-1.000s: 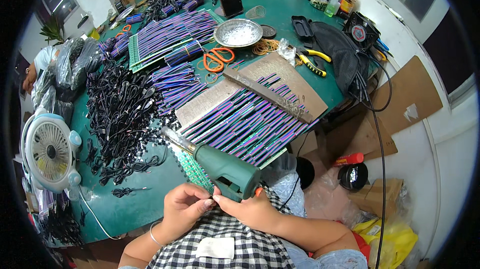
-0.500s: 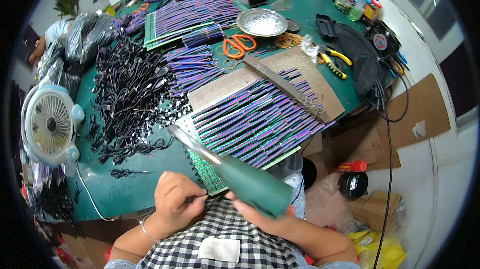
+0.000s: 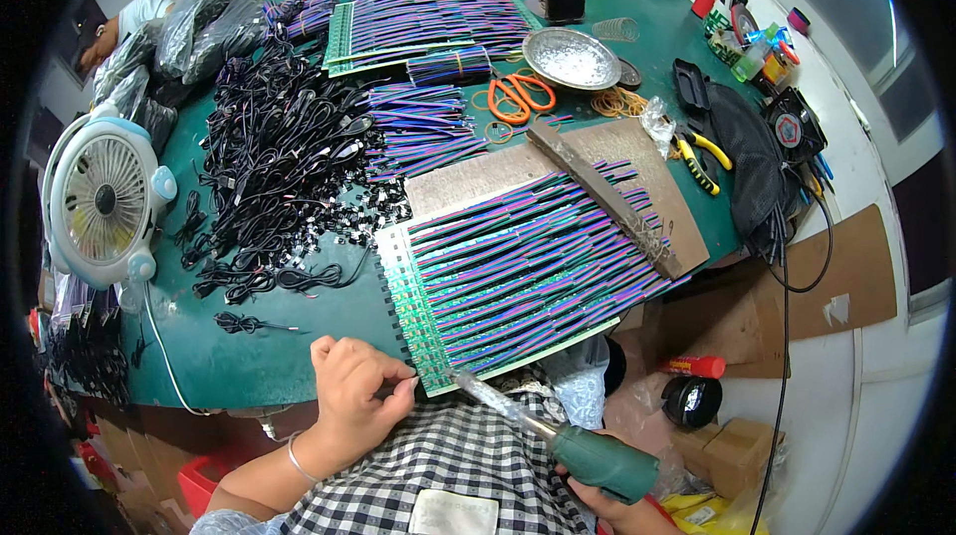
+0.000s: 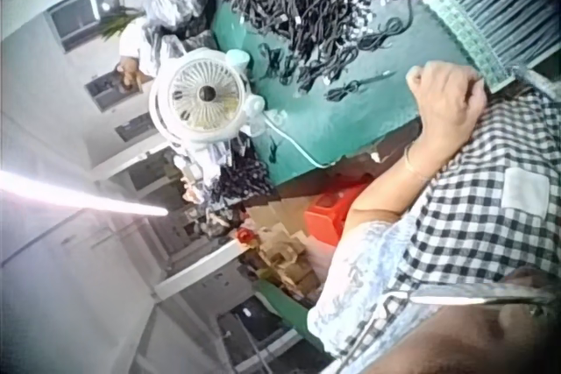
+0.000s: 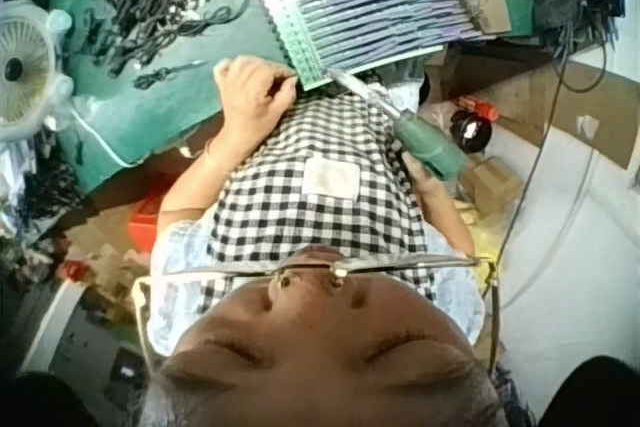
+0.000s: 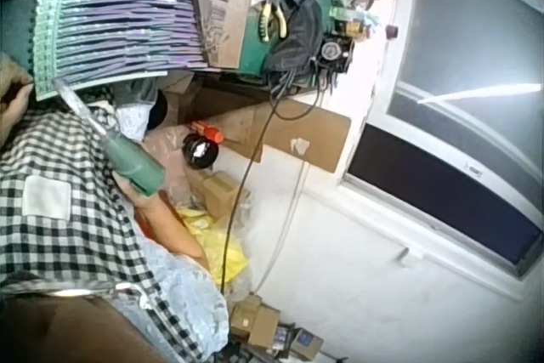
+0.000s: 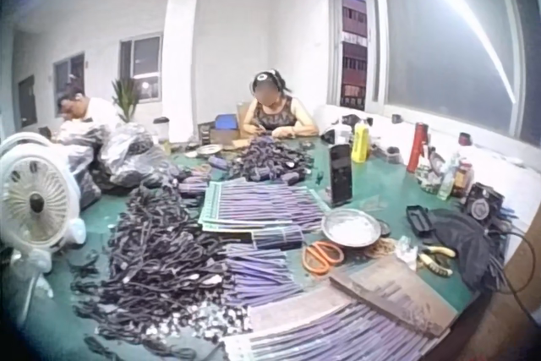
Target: The person solders wires onto circuit board strips using a soldering tool, sets aside a finished circuit board panel, positions a new circuit board panel on the work surface, and solders wires onto it.
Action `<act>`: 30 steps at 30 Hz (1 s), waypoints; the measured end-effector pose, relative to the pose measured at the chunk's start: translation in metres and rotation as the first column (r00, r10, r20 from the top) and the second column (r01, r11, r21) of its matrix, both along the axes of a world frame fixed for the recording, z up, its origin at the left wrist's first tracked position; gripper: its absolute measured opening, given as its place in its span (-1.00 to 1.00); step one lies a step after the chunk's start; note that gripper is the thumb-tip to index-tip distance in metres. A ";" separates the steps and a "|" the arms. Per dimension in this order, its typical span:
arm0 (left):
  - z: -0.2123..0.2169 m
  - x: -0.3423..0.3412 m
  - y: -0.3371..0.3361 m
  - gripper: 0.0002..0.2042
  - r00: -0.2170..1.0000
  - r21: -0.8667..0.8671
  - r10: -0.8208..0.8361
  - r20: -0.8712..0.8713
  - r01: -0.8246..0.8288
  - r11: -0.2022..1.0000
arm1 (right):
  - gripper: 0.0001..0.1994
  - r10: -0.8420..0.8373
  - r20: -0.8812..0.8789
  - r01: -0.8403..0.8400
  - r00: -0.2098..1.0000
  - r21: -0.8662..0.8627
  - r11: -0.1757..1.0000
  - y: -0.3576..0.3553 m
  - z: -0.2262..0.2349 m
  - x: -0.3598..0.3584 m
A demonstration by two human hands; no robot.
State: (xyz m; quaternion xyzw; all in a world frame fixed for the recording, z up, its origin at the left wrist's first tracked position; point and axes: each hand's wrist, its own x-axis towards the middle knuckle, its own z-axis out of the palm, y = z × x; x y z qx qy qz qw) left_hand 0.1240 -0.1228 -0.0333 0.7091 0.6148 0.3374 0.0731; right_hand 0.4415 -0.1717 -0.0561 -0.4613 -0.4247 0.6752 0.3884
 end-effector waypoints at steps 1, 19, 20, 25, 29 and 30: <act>-0.001 0.000 0.000 -0.84 1.000 0.001 0.004 0.003 -0.004 1.000 | -0.56 0.066 0.084 -0.068 0.994 0.015 0.998 0.001 -0.003 0.001; -0.003 -0.005 0.004 -0.84 1.000 0.003 -0.020 0.021 0.020 1.000 | -0.69 0.121 0.222 -0.136 0.967 0.050 0.989 0.013 -0.002 -0.017; -0.004 -0.006 0.003 -0.84 0.999 0.002 -0.021 0.026 0.021 1.000 | -0.69 0.111 0.235 -0.124 0.966 0.040 0.992 0.012 -0.001 -0.018; -0.003 -0.003 0.004 -0.84 1.000 0.002 -0.024 0.013 0.024 1.000 | -0.70 0.113 0.380 -0.171 0.918 0.123 0.978 0.010 -0.013 -0.010; -0.005 -0.004 0.006 -0.82 0.999 0.042 -0.025 0.025 0.024 0.999 | -0.70 0.031 0.314 -0.049 0.949 0.050 0.998 0.010 -0.002 -0.022; -0.005 -0.004 0.006 -0.82 0.999 0.045 -0.027 0.025 0.026 0.999 | -0.70 0.031 0.315 -0.049 0.949 0.050 0.998 0.010 -0.004 -0.021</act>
